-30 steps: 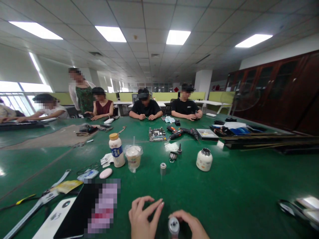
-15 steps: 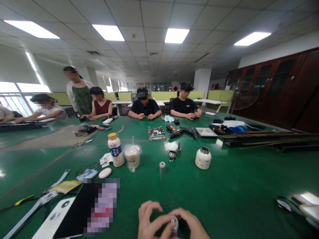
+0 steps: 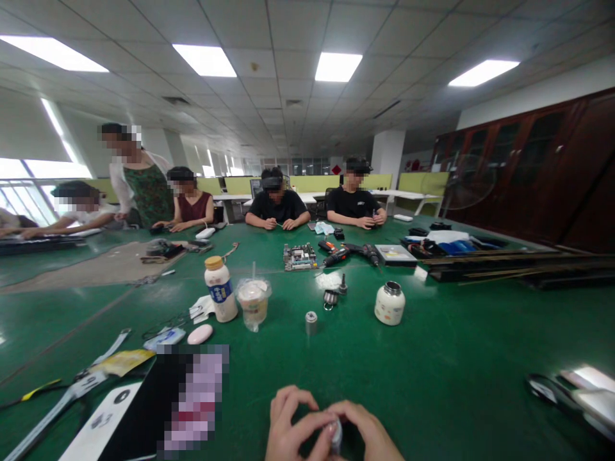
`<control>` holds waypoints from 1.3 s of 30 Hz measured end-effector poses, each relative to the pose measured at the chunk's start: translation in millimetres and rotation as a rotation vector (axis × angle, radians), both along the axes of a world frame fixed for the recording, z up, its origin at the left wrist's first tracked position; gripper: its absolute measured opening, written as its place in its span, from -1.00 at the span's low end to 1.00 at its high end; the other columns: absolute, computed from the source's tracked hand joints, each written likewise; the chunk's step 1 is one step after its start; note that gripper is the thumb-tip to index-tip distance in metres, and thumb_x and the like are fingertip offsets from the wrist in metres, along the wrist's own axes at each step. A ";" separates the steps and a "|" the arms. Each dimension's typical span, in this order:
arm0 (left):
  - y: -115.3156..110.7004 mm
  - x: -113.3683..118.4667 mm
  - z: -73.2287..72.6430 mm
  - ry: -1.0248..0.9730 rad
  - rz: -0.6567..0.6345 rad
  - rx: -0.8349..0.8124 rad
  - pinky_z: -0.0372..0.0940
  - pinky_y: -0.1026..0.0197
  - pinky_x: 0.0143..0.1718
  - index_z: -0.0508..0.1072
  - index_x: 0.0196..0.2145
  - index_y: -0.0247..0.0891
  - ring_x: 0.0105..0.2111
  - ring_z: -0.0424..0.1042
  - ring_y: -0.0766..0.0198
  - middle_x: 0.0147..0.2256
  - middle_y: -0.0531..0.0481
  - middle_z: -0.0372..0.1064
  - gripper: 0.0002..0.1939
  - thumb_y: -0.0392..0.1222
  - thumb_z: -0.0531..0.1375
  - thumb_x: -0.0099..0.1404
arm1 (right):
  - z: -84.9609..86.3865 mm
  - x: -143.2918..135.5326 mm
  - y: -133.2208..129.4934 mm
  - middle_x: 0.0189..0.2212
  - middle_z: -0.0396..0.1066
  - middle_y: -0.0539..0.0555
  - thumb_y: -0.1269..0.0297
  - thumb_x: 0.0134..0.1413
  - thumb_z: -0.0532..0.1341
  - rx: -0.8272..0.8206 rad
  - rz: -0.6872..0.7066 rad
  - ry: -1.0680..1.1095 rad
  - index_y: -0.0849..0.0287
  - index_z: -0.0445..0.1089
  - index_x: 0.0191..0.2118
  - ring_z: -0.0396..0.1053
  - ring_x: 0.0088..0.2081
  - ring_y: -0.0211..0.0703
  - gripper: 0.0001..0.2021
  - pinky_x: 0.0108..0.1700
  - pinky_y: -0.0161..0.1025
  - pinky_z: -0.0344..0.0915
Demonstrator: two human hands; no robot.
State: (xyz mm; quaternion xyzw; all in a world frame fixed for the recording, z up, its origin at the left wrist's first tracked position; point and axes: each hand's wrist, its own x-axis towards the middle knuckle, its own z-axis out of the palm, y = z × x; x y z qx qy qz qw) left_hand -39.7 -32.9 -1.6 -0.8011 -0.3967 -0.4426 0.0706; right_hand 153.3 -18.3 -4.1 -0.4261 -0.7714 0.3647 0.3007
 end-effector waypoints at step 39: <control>4.8 5.9 2.2 0.141 -0.088 -0.314 0.27 0.11 -0.27 0.53 -0.18 -0.18 -0.26 0.40 0.07 -0.35 0.00 0.53 -0.57 0.09 0.41 0.06 | 37.2 28.0 21.4 -0.13 0.52 0.15 0.16 0.22 0.20 0.218 -0.255 0.020 0.04 0.57 -0.24 0.40 -0.02 0.07 -0.81 0.07 0.06 0.24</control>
